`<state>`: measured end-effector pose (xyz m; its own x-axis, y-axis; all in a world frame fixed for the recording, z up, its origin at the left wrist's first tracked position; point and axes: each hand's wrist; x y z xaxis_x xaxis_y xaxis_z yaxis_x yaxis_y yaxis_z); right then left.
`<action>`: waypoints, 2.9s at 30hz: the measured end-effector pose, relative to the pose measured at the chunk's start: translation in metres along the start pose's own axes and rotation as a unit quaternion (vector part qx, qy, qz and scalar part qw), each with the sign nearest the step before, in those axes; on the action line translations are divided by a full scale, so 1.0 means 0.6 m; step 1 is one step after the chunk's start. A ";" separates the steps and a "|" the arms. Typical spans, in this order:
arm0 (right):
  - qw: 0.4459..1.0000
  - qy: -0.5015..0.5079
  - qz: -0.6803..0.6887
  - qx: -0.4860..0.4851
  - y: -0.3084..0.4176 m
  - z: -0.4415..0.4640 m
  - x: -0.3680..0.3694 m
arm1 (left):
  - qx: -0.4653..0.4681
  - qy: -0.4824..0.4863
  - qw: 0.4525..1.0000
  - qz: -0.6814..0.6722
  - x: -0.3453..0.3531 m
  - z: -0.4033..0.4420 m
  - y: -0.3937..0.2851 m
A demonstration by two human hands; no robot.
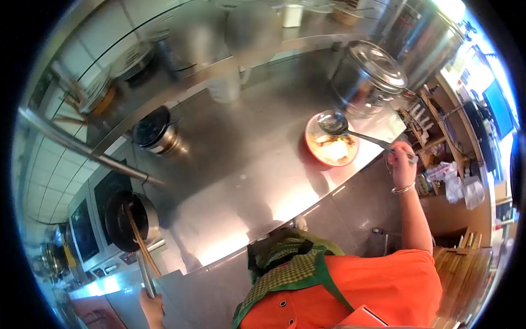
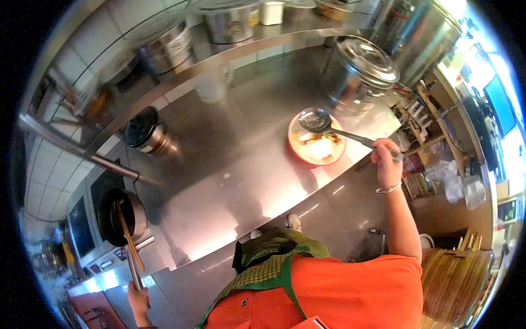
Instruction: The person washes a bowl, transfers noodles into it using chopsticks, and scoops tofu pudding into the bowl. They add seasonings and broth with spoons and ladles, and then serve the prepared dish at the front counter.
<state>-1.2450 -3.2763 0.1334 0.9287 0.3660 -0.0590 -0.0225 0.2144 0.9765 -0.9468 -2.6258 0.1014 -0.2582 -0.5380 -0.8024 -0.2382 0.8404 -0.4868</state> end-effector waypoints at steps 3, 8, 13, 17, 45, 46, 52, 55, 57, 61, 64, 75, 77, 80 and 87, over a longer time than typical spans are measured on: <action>0.998 0.014 -0.067 -0.005 -0.019 0.014 -0.027 | 0.034 0.005 0.999 0.008 0.062 -0.072 -0.045; 0.992 0.096 -0.084 -0.011 -0.017 0.009 -0.047 | 0.052 0.065 0.996 -0.018 0.184 -0.145 -0.114; 0.971 0.178 -0.143 -0.067 -0.020 -0.005 -0.043 | 0.137 0.049 0.989 0.040 0.302 -0.159 -0.149; 0.971 0.190 -0.111 -0.095 -0.023 -0.003 -0.061 | 0.093 0.108 0.990 -0.015 0.338 -0.189 -0.244; 0.986 0.160 -0.035 0.030 -0.037 0.081 -0.214 | 0.141 0.166 0.974 0.062 0.390 -0.162 -0.370; 0.982 0.176 -0.063 0.023 -0.029 0.087 -0.202 | 0.140 0.162 0.975 0.061 0.390 -0.162 -0.373; 0.951 0.259 -0.169 -0.026 -0.003 0.054 -0.125 | 0.134 0.176 0.975 0.019 0.404 -0.159 -0.368; 0.944 0.253 -0.193 -0.084 -0.010 0.032 -0.108 | 0.137 0.188 0.973 0.002 0.401 -0.159 -0.371; 0.936 0.247 -0.213 -0.132 -0.013 0.023 -0.100 | 0.143 0.192 0.971 0.005 0.399 -0.158 -0.375; 0.925 0.237 -0.236 -0.181 -0.014 0.006 -0.080 | 0.165 0.209 0.964 0.006 0.397 -0.141 -0.368; 0.907 0.244 -0.262 -0.223 -0.011 -0.006 -0.068 | 0.181 0.226 0.957 0.001 0.390 -0.132 -0.373; 0.912 0.182 -0.273 -0.245 -0.017 -0.061 -0.023 | 0.160 0.295 0.942 -0.011 0.345 -0.112 -0.395; 0.915 0.170 -0.276 -0.241 -0.019 -0.070 -0.015 | 0.161 0.296 0.941 0.015 0.335 -0.109 -0.396; 0.920 0.149 -0.280 -0.229 -0.021 -0.083 -0.003 | 0.179 0.306 0.934 0.050 0.321 -0.106 -0.395; 0.937 0.103 -0.277 -0.187 -0.018 -0.102 0.026 | 0.236 0.322 0.913 0.083 0.296 -0.098 -0.405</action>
<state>-1.2528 -3.2173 0.1093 0.7459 0.2636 -0.6117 0.2773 0.7120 0.6451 -0.9901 -2.9294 0.0973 -0.7867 -0.2002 -0.5839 0.2446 0.7675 -0.5926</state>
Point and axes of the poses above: each hand's wrist, its own z-axis towards the middle knuckle, its own x-axis out of the palm, y = z × x, and after that the axes turned 1 degree about -y, right-handed
